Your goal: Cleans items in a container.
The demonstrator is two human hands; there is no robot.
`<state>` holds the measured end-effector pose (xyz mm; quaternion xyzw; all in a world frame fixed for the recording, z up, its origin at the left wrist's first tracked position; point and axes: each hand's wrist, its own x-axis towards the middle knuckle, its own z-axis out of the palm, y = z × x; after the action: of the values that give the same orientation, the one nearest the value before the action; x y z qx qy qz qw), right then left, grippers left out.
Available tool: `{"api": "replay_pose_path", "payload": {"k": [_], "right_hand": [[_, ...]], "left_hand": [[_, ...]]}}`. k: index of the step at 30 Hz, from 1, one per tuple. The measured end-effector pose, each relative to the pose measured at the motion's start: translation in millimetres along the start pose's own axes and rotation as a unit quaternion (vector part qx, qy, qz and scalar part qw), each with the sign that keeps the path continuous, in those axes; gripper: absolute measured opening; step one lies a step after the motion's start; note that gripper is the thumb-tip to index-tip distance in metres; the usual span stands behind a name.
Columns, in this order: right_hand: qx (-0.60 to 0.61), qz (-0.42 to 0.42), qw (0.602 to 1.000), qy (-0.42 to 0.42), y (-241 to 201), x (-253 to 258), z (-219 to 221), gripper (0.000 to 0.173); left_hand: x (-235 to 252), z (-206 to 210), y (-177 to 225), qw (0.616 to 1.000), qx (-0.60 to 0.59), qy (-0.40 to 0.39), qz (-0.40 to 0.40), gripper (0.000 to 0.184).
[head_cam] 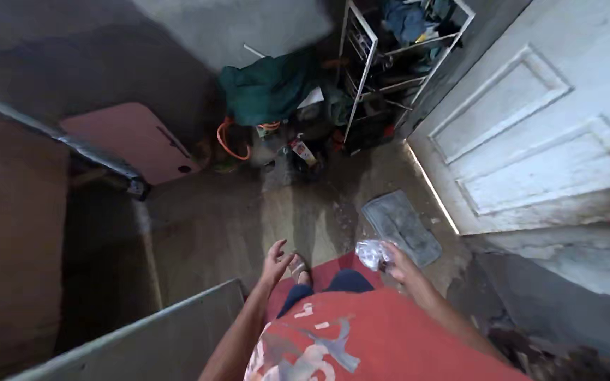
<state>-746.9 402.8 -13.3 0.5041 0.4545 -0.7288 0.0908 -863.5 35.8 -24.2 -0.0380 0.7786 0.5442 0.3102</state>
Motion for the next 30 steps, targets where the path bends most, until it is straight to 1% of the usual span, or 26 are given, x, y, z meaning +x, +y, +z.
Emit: {"api": "replay_pose_path", "payload": {"k": [2,4,6,8,9,11,13,15,18,20,22,26,28,30], "right_hand": [[0.039,0.019,0.999,-0.011,-21.8,22.7,17.3,0.053],[0.056,0.009,0.998,-0.003,-40.3,35.3,31.6,0.049],[0.063,-0.03,0.997,0.019,-56.4,51.5,45.4,0.041],[0.052,-0.069,0.996,0.033,-67.0,74.7,54.3,0.047],[0.044,-0.07,0.995,0.051,-70.5,87.7,58.0,0.052],[0.026,-0.043,0.994,0.1,-77.3,117.7,64.7,0.058],[0.021,0.0,0.991,0.135,-88.1,152.9,75.3,0.058],[0.011,0.041,0.987,0.154,-94.7,175.8,89.4,0.055],[-0.056,0.059,0.985,0.151,-111.8,208.0,117.1,0.053],[-0.111,0.053,0.983,0.138,-119.6,228.9,133.1,0.053],[-0.161,0.04,0.978,0.123,-122.1,250.8,148.9,0.055],[-0.216,-0.014,0.971,0.105,-116.4,299.5,178.7,0.055],[-0.244,-0.036,0.965,0.09,-116.9,326.7,195.8,0.051],[-0.259,-0.013,0.962,0.082,-124.9,348.8,217.6,0.047]], "left_hand": [[63.9,-32.6,23.7,0.999,0.022,-0.02,-0.013,0.063],[125.2,-52.7,47.6,0.998,0.035,-0.039,-0.028,0.065],[189.3,-63.6,69.7,0.997,0.031,-0.048,-0.049,0.064],[255.4,-66.5,82.5,0.997,0.003,-0.032,-0.07,0.063],[286.0,-65.1,86.8,0.996,-0.019,-0.02,-0.083,0.063],[342.2,-57.4,96.5,0.992,-0.056,0.008,-0.11,0.061],[393.9,-48.1,109.9,0.986,-0.087,0.035,-0.135,0.06],[433.0,-39.3,111.5,0.98,-0.099,0.05,-0.163,0.063],[495.1,-27.9,104.3,0.98,-0.092,0.039,-0.17,0.074],[532.5,-20.6,99.3,0.983,-0.077,0.03,-0.162,0.081],[565.0,-13.9,102.5,0.982,-0.076,0.041,-0.166,0.083],[628.6,4.5,106.7,0.97,-0.082,0.082,-0.214,0.083],[664.0,16.3,96.0,0.967,-0.091,0.097,-0.217,0.087],[689.6,25.1,81.7,0.967,-0.099,0.099,-0.213,0.09]]}}
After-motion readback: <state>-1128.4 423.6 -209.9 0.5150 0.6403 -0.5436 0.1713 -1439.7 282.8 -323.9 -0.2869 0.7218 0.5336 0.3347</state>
